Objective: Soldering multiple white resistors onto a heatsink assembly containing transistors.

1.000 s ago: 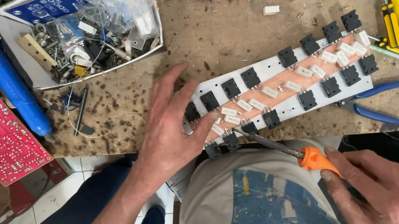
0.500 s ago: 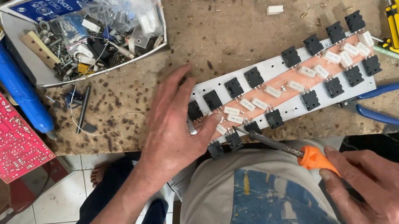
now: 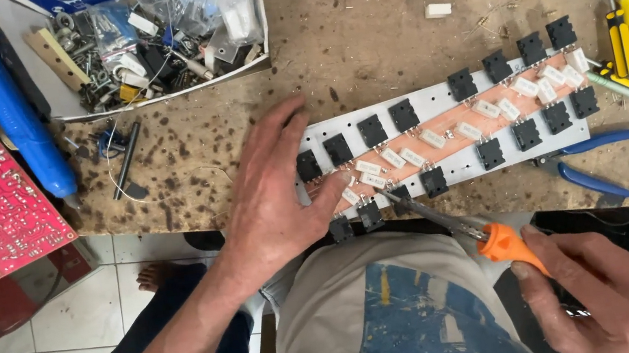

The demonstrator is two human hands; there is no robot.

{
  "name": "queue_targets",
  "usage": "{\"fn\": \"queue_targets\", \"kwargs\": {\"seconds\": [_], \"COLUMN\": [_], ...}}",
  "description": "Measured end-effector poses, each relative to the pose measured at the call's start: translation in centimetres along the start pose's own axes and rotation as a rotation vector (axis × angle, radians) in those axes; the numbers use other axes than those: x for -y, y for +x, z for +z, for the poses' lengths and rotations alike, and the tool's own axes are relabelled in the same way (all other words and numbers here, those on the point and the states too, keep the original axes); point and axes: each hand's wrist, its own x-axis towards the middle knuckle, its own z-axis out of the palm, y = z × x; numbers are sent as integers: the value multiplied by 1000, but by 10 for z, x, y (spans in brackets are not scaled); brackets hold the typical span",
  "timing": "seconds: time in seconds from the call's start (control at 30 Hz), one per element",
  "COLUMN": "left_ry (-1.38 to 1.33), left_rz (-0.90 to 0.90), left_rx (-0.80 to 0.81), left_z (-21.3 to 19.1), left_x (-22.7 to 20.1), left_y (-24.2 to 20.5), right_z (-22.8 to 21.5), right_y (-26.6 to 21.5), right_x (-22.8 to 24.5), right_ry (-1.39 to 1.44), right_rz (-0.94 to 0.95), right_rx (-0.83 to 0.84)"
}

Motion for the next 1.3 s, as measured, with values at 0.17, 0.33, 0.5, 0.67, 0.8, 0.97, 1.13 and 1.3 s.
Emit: {"fn": "queue_targets", "kwargs": {"seconds": [0.17, 0.33, 0.5, 0.67, 0.8, 0.97, 1.13, 1.3], "left_ry": [-38, -39, -105, 22, 286, 396, -31, -222], "left_rz": [15, 23, 102, 245, 259, 329, 481, 423], "left_rx": [-53, -82, -120, -251, -176, -279, -506, -334], "left_z": [-1, 3, -13, -27, -36, -25, -19, 5], "left_x": [-4, -4, -5, 33, 41, 46, 24, -3], "left_y": [-3, -4, -13, -40, -47, -46, -52, -56], "right_z": [0, 1, -2, 8, 12, 6, 5, -2], "right_y": [-10, -9, -7, -15, -14, -6, -7, 2], "right_x": [-3, 3, 1, -7, -15, -12, -13, 7], "right_ry": [-11, -32, -98, -138, -175, 10, 70, 87], "right_rz": [106, 227, 281, 458, 332, 208, 99, 96], "right_rx": [-16, -29, 7, 102, 75, -7, 4, -10]}}
